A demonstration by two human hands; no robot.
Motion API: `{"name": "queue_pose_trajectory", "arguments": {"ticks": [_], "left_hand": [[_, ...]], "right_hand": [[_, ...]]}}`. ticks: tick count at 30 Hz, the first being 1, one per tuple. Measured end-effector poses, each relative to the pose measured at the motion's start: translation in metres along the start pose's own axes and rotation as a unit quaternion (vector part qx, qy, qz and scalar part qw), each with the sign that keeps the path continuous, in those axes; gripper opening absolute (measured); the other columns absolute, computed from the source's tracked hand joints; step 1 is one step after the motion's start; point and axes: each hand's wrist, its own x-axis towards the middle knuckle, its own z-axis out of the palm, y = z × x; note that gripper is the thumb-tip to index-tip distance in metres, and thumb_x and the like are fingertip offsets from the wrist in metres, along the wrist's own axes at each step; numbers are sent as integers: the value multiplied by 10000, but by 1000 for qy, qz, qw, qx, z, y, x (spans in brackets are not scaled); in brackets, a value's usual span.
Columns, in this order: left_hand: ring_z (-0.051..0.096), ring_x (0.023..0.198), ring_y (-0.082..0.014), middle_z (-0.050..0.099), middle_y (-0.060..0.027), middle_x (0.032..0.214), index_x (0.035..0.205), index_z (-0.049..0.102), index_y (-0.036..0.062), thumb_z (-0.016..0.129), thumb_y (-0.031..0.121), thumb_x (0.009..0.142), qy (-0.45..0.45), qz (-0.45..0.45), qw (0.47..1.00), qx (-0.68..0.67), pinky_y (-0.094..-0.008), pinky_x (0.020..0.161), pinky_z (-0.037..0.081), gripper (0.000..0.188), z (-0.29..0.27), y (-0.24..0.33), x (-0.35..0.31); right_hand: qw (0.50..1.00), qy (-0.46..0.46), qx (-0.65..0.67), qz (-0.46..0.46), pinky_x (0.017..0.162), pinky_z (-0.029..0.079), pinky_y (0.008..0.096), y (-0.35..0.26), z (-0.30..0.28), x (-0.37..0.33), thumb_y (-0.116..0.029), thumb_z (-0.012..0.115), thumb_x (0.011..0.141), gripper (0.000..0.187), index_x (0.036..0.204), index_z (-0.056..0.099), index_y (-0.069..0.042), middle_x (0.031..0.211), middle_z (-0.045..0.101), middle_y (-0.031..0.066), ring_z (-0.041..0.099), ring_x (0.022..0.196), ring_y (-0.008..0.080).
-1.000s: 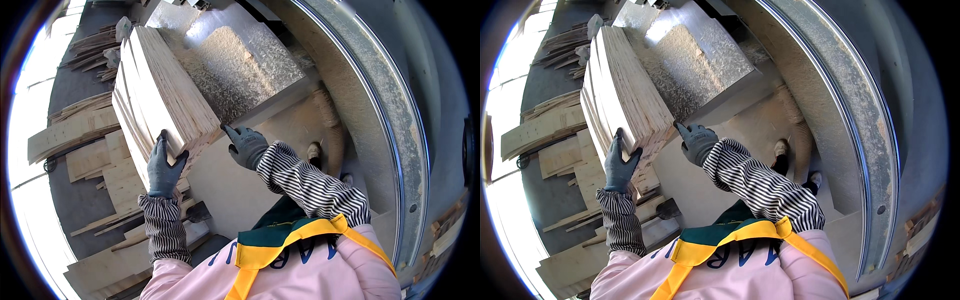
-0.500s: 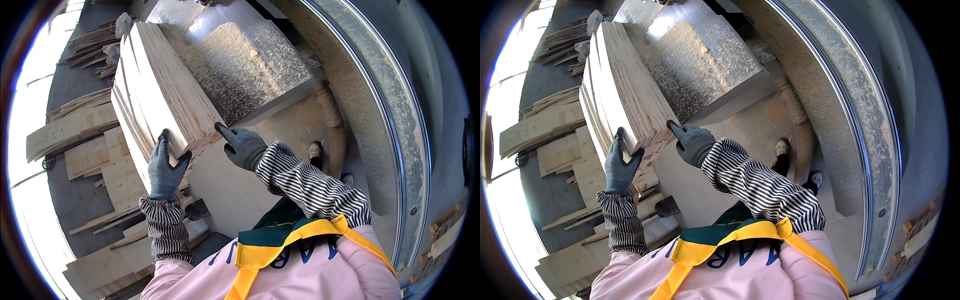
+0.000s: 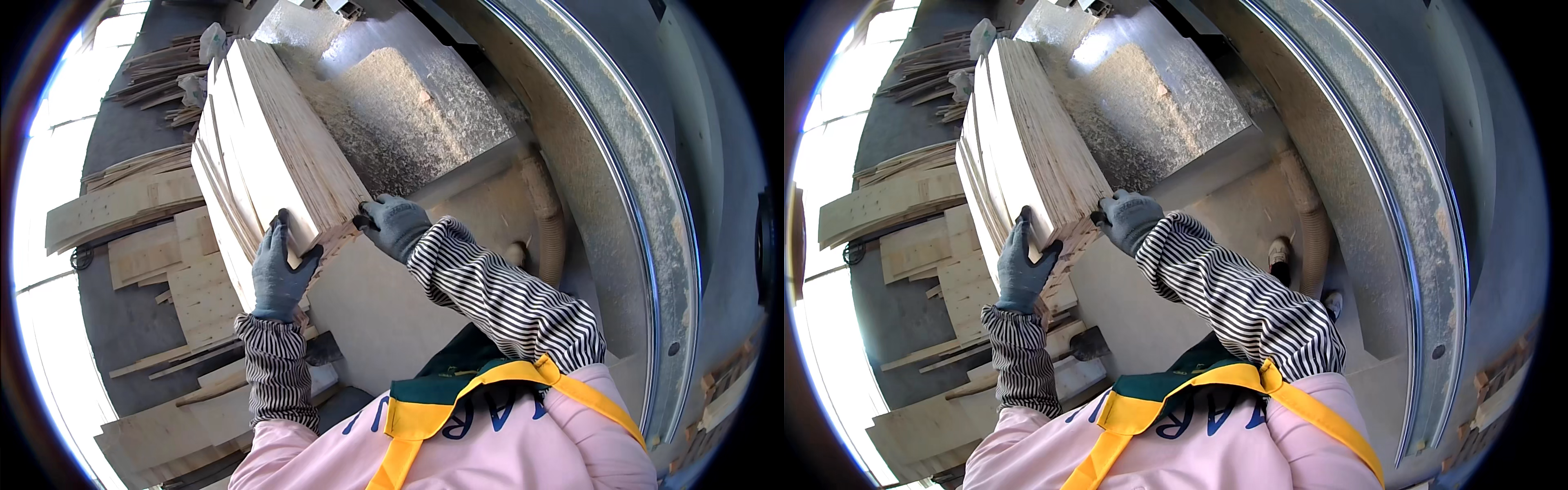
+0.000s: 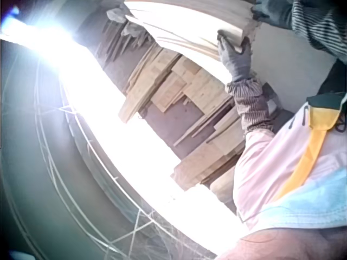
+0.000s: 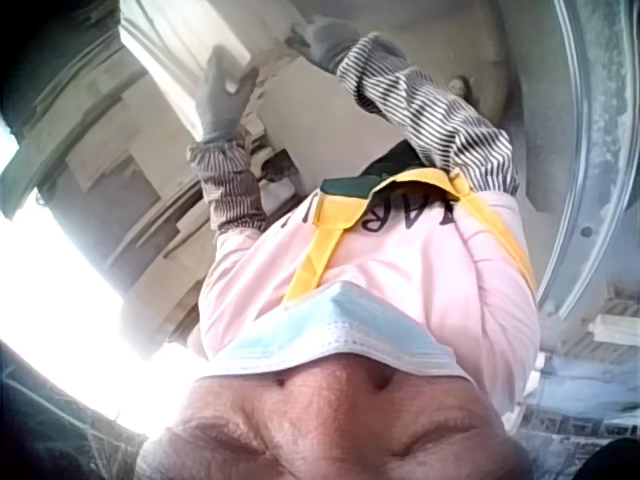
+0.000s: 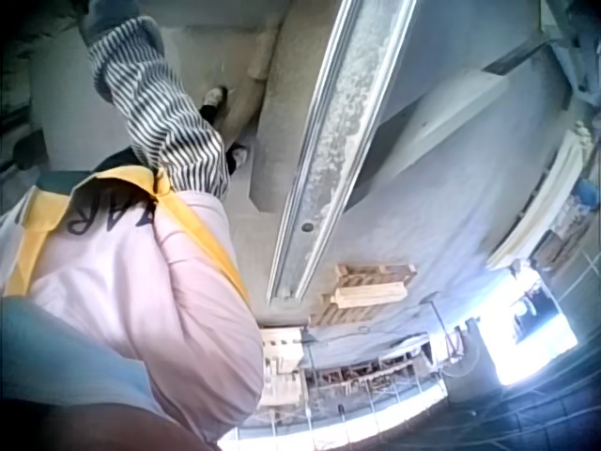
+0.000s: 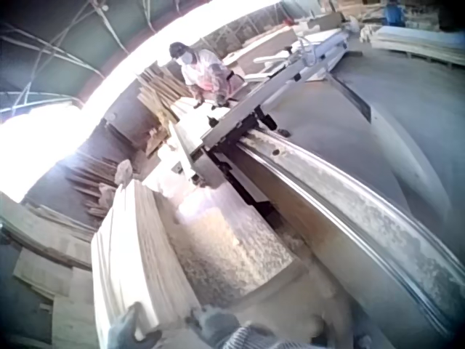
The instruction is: The person feeds wooden planks into a table saw and stacks the cut pieces. A coworker assists by guiding the planks through the saw. The person wears gloves and an apron while working in a workshop.
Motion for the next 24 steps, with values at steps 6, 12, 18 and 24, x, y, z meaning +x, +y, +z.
{"name": "queue_pose_trajectory", "arguments": {"ticks": [6,12,18,24], "left_hand": [[471,1239,-283,474,-185,1339,1347,403,-13,732,241,775,12,18,1000,4,-342,1027,393,708,0,-2,-2],[479,1230,-282,483,-188,1328,1346,409,-6,734,236,773,19,21,1000,4,-343,1018,403,702,2,-6,-3],[493,1214,-291,502,-192,1305,1334,425,-8,741,244,763,30,24,999,-1,-345,1013,407,699,4,-7,-2],[487,1219,-294,500,-193,1307,1329,429,-11,740,268,763,32,22,999,4,-351,1018,401,703,3,-9,-5]], "right_hand": [[992,82,-16,-95,723,499,376,3,8,-10,-253,603,846,425,1257,549,-157,919,575,127,598,815,290],[1000,-6,-12,-15,814,494,403,-18,-10,-8,-401,526,881,443,1244,553,-147,1055,580,160,592,969,306],[999,24,-9,27,783,500,414,-30,-5,-6,-389,567,866,384,1152,588,-135,1036,591,162,612,937,309],[998,53,-17,-3,775,502,402,-37,-9,-10,-329,566,876,394,1240,558,-179,1040,560,132,612,894,296]]}}
